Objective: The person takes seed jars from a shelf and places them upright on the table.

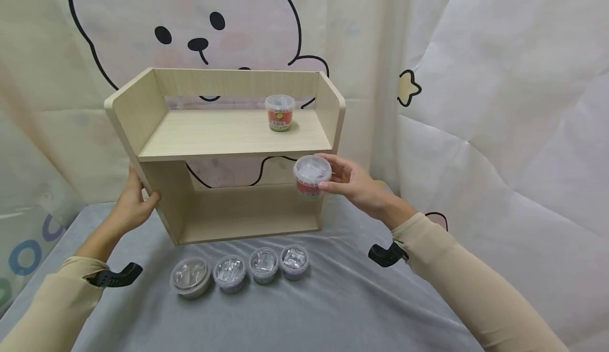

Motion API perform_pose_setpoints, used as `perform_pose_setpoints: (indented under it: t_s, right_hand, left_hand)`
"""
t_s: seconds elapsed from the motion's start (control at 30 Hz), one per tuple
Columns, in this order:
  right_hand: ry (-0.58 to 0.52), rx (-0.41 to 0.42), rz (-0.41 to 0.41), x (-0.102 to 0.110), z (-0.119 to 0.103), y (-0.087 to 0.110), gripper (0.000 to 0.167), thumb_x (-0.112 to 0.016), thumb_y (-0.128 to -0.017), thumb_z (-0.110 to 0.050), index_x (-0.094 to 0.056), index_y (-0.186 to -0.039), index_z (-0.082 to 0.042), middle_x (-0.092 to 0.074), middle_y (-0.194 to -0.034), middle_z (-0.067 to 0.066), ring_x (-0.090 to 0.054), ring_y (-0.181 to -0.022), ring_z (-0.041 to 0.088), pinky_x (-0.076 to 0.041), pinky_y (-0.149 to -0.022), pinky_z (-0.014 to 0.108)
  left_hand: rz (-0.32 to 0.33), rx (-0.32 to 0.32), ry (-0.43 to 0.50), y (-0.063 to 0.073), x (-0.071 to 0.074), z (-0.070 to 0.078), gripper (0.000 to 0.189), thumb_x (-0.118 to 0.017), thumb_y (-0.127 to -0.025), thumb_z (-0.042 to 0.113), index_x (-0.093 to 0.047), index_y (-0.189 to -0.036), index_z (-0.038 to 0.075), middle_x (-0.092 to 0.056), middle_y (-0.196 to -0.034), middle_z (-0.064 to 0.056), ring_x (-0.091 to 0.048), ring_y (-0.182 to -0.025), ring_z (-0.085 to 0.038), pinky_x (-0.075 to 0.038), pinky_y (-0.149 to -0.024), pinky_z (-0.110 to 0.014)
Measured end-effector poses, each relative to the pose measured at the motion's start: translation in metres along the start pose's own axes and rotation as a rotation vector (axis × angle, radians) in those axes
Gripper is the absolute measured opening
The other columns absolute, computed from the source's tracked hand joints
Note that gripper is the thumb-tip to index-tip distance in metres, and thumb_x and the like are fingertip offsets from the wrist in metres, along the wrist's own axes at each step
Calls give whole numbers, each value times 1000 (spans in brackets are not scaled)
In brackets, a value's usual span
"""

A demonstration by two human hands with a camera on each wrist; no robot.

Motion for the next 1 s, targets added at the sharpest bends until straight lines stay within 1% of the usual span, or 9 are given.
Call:
perform_pose_setpoints:
  t_s: [0.17, 0.33, 0.5, 0.7, 0.83, 1.0]
  right_hand:
    - [-3, -15, -15, -1, 13, 9, 65, -58, -98, -3, -29, -156, -3, -56, -136, -6, -55, -124, 8, -49, -102, 21]
    - [-29, -16, -25, -4, 28, 17, 66, -60, -98, -3, -29, -156, -3, -56, -138, -5, -56, -125, 8, -50, -102, 21]
    - [-73, -17, -6, -7, 43, 24, 65, -59, -98, 0, -30, -156, -2, -55, -139, -6, -56, -127, 6, -50, -102, 20]
    - [-93, -30, 21, -8, 63, 30, 67, -60, -97, 1, -27, -156, 1, -54, -141, -7, -56, -128, 5, -50, -102, 19]
    - [-106, -28, 19, -8, 79, 34, 69, -60, -97, 1, -26, -157, 2, -54, -142, -10, -55, -129, 3, -51, -101, 19]
    - [-121, -38, 16, -8, 101, 42, 68, -61, -97, 2, -27, -156, 2, -54, -142, -9, -56, -129, 3, -52, -100, 21]
  left_hand:
    - [-2, -7, 5, 0, -1, 0, 101, -52, -84, -15, 1, -162, 19, -24, -157, -32, -34, -138, -56, -32, -104, -76]
    - [1, -11, 1, 0, -1, -1, 100, -53, -83, -14, 1, -162, 18, -25, -157, -32, -35, -137, -55, -33, -103, -75]
    - [9, -3, 1, 0, 0, -2, 99, -53, -84, -14, -1, -162, 19, -25, -157, -32, -36, -136, -56, -33, -103, -76]
    - [7, 19, -5, -1, 1, -1, 98, -52, -85, -13, 0, -162, 21, -24, -158, -30, -36, -137, -58, -32, -104, -77]
    - [3, 35, -7, 0, 1, -1, 98, -52, -86, -12, 1, -161, 21, -24, -158, -31, -36, -136, -59, -32, -103, -77]
    - [-3, 23, -2, 2, -1, -1, 96, -52, -87, -12, 0, -161, 19, -26, -156, -32, -38, -134, -58, -34, -102, -75]
Point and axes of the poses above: each hand's wrist, its own y-axis away from the middle knuckle, its own x-axis out of the back of the hand, z = x × y, the point moved 5 cm from there along -y, towards the middle knuckle
